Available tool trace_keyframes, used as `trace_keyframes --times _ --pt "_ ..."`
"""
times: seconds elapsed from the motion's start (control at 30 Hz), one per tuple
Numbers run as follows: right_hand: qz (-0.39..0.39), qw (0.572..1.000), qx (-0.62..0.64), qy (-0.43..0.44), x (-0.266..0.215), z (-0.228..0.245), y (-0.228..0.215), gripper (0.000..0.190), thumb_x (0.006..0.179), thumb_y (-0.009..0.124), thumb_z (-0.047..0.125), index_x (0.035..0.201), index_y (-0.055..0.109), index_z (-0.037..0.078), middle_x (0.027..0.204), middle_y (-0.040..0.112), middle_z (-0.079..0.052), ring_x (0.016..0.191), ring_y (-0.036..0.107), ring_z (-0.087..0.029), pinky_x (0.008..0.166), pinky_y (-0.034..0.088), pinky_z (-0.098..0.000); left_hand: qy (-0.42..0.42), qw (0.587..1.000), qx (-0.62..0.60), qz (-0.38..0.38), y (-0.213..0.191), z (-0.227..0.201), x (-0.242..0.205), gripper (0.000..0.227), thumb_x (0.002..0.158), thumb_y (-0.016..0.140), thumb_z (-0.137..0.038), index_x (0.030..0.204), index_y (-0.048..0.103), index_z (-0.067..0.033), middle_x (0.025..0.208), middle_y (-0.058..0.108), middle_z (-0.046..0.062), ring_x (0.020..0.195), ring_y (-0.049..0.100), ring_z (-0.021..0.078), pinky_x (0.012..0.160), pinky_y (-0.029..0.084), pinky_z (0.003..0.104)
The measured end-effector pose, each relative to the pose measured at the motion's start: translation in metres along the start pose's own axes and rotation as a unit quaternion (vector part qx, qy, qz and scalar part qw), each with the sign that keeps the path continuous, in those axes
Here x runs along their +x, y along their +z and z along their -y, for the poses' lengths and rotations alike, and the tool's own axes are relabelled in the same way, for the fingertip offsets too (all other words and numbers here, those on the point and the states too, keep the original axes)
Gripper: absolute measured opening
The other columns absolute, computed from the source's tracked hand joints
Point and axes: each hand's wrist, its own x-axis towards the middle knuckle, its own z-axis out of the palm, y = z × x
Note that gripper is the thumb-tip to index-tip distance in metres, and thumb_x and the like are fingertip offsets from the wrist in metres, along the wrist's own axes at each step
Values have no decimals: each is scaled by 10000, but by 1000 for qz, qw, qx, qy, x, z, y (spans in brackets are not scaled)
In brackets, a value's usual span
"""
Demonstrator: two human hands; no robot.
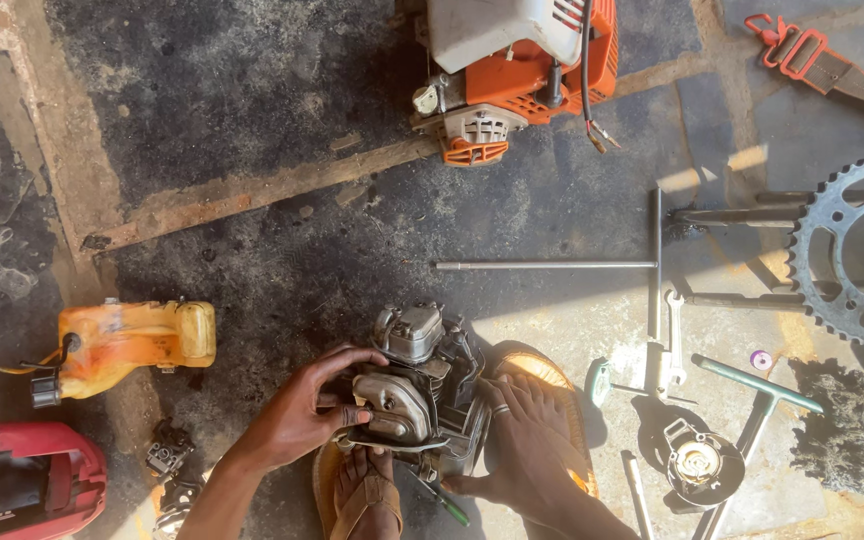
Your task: The person assembles a small engine by attaching a metal cover and tightening bolts with a T-wrench. They then attach a carburetor to the engine block and secure it by hand.
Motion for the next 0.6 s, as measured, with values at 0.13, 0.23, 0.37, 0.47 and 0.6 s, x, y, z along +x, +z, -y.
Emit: trace_keyframes --times 0.13,0.23,0.37,0.47,0.6 --pt "2 999 -38 -33 -2 4 -6 1303 560 980 592 1502 296 7 1533 282 -352 1458 162 -600 1170 129 -666 -1 998 -62 24 1 -1 0 653 739 780 45 1353 604 -91 1378 648 134 1253 685 307 1015 574 440" --pt "66 995 -37 59 -7 12 -19 1158 608 860 614 1533 350 141 1562 371 -138 1475 308 -357 1227 217 -571 -11 999 -33 18 1 -7 0 660 742 735 66 1369 601 -93 1416 614 96 1258 669 284 1023 563 421" --pt "5 1000 -9 -24 -11 14 -31 790 719 853 577 1356 596 185 1388 569 -88 1414 411 -372 1202 260 -609 -8 1000 -2 6 5 -19 -6 669 725 718 88 1363 616 -86 1402 601 64 1258 674 258 1032 561 423" --pt "-10 995 54 -89 -7 15 -25 708 779 886 540 1328 641 167 1344 634 -114 1305 452 -464 1105 310 -639 41 999 29 12 6 -26 -7 618 736 740 98 1323 623 -54 1357 630 84 1282 653 262 1084 506 434" --pt "-69 978 95 -173 -7 11 -2 721 806 845 461 1394 599 124 1249 680 -108 1151 679 -335 1120 384 -597 52 996 70 26 2 -30 -5 604 732 736 92 1306 644 -70 1333 658 58 1299 652 246 1117 467 439"
